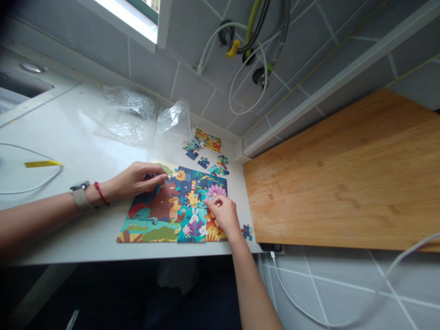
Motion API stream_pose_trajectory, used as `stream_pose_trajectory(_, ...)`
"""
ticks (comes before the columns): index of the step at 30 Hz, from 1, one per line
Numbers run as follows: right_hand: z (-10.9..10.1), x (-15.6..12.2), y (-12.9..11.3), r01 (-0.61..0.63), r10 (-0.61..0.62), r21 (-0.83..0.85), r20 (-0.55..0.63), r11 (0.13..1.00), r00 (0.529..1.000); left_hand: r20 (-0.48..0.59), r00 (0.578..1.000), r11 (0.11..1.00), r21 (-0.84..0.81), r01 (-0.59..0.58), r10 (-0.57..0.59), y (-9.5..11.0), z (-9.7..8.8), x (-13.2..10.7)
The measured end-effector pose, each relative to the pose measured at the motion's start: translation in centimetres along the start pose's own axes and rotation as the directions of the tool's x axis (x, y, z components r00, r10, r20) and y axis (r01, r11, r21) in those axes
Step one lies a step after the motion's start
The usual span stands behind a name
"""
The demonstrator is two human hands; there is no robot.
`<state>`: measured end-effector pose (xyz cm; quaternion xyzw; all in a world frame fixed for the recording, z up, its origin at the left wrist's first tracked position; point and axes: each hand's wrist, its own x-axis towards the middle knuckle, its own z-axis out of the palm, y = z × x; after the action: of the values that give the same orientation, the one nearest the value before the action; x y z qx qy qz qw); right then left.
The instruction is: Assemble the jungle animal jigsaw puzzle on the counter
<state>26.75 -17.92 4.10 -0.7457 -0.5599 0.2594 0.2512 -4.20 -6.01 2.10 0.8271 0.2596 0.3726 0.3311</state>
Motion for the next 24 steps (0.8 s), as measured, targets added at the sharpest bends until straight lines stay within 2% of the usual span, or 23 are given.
stream_pose_trajectory(3,-0.2,1.1,-1.0,0.023,-0.011,-0.139,0.084,0.990,0.996,0.007,1.000,1.000,0.003,0.002,-0.002,0.2,-0.1,0.0)
stream_pose_trajectory(6,-0.3,2.5,-1.6,0.022,0.034,-0.271,0.200,0.962,0.979,0.014,1.000,1.000,0.002,0.008,-0.009,0.2,-0.1,0.1)
stream_pose_trajectory(11,-0.4,4.1,-1.8,0.025,0.097,-0.347,0.329,0.937,0.939,0.010,1.000,1.000,0.000,0.021,-0.021,-0.1,0.1,0.0)
stream_pose_trajectory(19,-0.4,4.1,-1.5,-0.026,0.137,-0.345,0.303,0.938,0.943,0.006,0.999,0.999,-0.026,0.033,-0.033,0.0,0.0,0.0)
stream_pose_trajectory(24,-0.4,3.5,-0.8,-0.058,0.111,-0.229,0.228,0.972,0.967,-0.007,1.000,1.000,-0.021,0.023,-0.023,-0.2,0.0,0.0)
